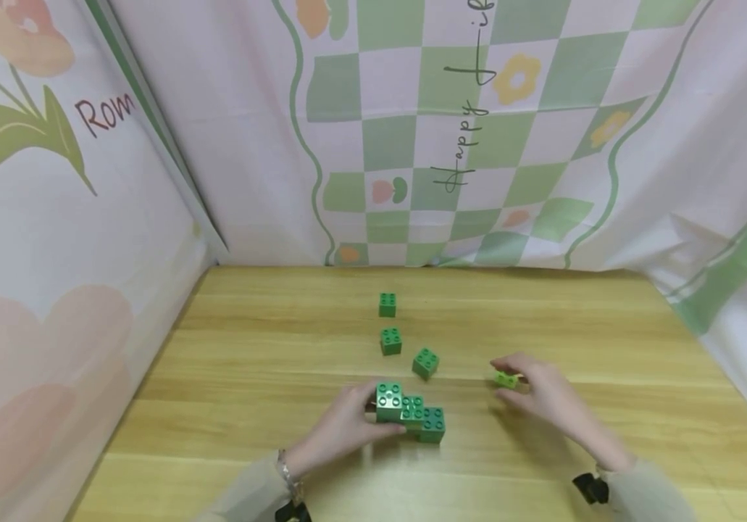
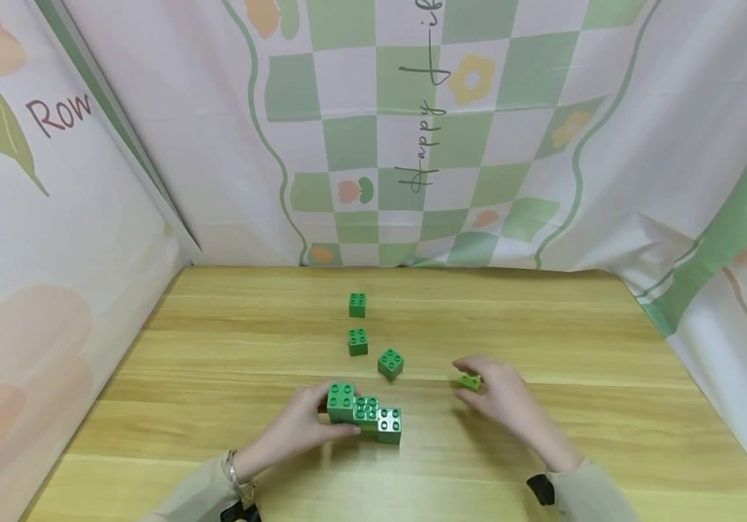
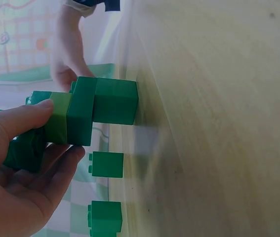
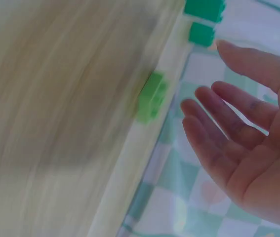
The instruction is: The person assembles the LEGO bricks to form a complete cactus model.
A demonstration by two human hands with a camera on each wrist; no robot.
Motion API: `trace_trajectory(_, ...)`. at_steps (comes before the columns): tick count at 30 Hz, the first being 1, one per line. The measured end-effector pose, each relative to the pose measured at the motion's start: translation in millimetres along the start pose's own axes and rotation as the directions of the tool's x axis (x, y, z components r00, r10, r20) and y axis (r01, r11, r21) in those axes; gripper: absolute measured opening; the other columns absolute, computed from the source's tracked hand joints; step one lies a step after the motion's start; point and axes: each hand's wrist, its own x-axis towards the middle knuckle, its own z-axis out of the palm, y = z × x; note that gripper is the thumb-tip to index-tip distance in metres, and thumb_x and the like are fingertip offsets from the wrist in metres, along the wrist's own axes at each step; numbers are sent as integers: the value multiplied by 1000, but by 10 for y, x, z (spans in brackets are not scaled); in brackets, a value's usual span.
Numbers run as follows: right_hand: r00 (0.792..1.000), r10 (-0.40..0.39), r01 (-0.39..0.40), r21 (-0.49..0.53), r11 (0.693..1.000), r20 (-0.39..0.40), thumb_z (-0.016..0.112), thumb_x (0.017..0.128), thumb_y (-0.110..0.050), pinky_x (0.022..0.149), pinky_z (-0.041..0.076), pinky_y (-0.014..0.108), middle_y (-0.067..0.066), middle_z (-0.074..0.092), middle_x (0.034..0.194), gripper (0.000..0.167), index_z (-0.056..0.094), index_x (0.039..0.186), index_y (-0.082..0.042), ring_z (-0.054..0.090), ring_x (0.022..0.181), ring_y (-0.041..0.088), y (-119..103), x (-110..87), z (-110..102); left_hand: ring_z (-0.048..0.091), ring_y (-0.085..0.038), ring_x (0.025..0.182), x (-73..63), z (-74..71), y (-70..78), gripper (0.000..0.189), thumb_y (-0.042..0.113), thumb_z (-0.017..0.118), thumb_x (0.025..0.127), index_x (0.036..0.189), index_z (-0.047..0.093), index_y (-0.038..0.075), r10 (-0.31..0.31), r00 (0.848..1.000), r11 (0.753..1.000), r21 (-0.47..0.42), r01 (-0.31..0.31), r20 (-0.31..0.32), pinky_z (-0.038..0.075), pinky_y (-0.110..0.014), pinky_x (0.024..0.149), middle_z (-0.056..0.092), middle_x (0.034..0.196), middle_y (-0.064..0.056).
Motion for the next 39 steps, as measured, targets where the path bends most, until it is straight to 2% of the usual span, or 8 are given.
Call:
trace_trajectory(2,999,39,-39,-40,998,1,85,71,-6,73,64,44,18,73,102,42,68,108,4,70,87,32,68,-8,-20,66,-2,100,0,6,-8,44,19,79,81,121,62,12,0,1000,1000,-8,0,2,56,-14,92,73,109,1)
trace_trajectory(5,992,114,-111,-69,991,47,84,73,-10,78,62,50,21,71,106,44,67,110,4,69,91,35,144,-21,-40,67,-2,99,3,14,-20,44,19,80,81,121,62,11,4,1000,1000,-2,-4,-3,56,-14,91,73,109,1)
trace_trajectory(9,980,174,-167,-75,983,101,84,73,-14,80,61,52,22,70,105,46,66,110,5,69,91,35,213,-42,-43,67,-2,99,4,22,-28,43,17,80,81,120,63,11,10,1000,1000,-13,-10,-2,56,-13,91,73,109,0)
trace_trajectory(16,982,161,-153,-89,984,97,86,72,-12,79,61,50,21,71,101,42,68,106,5,69,89,33,278,-47,-3,67,-2,101,3,17,-22,46,17,79,81,123,62,10,31,1000,999,-8,-31,-4,56,-14,92,73,111,-1)
trace_trajectory(20,981,168,-158,-97,983,101,84,74,-10,78,62,48,20,72,101,39,68,105,5,69,89,32,272,-34,-3,69,-5,102,-2,11,-13,44,14,79,81,121,62,9,33,999,998,-51,-32,5,56,-13,92,74,111,-3)
trace_trajectory(23,980,170,-159,-105,982,103,84,75,-10,79,62,48,19,72,101,37,69,105,4,69,89,31,269,-22,-3,70,-7,102,-4,7,-6,42,13,79,80,119,63,10,27,1000,996,-82,-26,10,56,-13,92,74,111,-4)
trace_trajectory(32,982,162,-150,-125,981,95,84,73,-8,74,62,44,14,71,97,33,70,102,1,67,85,25,295,-8,35,70,-8,103,-9,-1,8,44,11,79,80,121,62,11,19,1000,995,-99,-18,11,55,-12,92,74,113,-4)
trace_trajectory(39,981,170,-157,-128,979,98,84,74,-9,75,62,46,13,71,98,33,71,102,1,68,85,26,297,0,44,70,-9,105,-6,-5,10,44,11,79,81,121,62,10,5,1000,993,-119,-3,13,55,-11,92,74,114,-5)
